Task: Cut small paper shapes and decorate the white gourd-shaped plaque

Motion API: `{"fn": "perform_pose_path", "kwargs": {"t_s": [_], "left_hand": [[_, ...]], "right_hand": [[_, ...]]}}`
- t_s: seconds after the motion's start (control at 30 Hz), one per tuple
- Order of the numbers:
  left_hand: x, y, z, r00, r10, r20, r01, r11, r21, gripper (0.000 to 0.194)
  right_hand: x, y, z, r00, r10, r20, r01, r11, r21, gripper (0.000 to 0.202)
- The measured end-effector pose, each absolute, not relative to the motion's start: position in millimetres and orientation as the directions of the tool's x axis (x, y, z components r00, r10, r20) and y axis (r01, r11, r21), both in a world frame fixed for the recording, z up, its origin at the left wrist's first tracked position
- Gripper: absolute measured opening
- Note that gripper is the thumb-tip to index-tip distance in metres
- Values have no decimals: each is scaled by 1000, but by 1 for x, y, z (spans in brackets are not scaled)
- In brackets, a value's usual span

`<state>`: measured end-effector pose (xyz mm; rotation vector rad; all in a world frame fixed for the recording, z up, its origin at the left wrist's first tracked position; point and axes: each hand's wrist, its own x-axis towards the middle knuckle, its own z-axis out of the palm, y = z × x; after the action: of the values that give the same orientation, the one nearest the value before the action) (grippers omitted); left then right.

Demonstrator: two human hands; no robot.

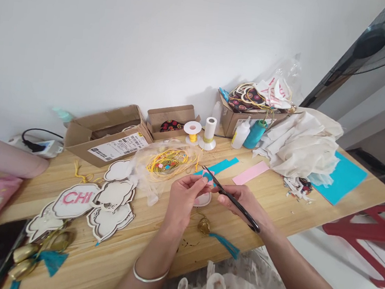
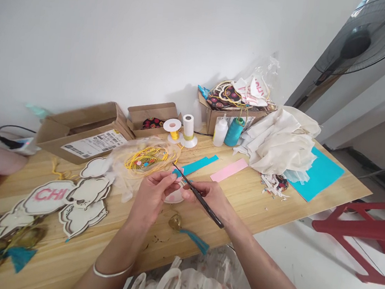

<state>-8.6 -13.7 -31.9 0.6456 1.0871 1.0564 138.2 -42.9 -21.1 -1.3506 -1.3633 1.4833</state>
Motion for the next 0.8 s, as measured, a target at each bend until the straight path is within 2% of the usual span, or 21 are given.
{"fn": "perform_pose_path", "kwargs": {"t_s": [0.3, 0.43, 0.6, 0.8], "left_hand": [[-5, -15, -22, 167, 902, -399, -441, 430, 788, 12], [-7, -16, -21, 159, 910, -384, -386, 415, 824, 10], [-10, -16, -20, 89, 948, -304, -244, 317, 916, 7], [-11, -16, -20, 95, 954, -283, -179, 296, 938, 8]], "right_hand": [[140, -47, -30, -297, 946, -133, 23, -132, -991, 56], [145, -45, -27, -352, 931, -100, 17, -101, -995, 60], [145, -43, -23, -346, 933, -99, 82, -75, -994, 65], [143, -44, -29, -304, 945, -124, 101, -98, -990, 64]]}}
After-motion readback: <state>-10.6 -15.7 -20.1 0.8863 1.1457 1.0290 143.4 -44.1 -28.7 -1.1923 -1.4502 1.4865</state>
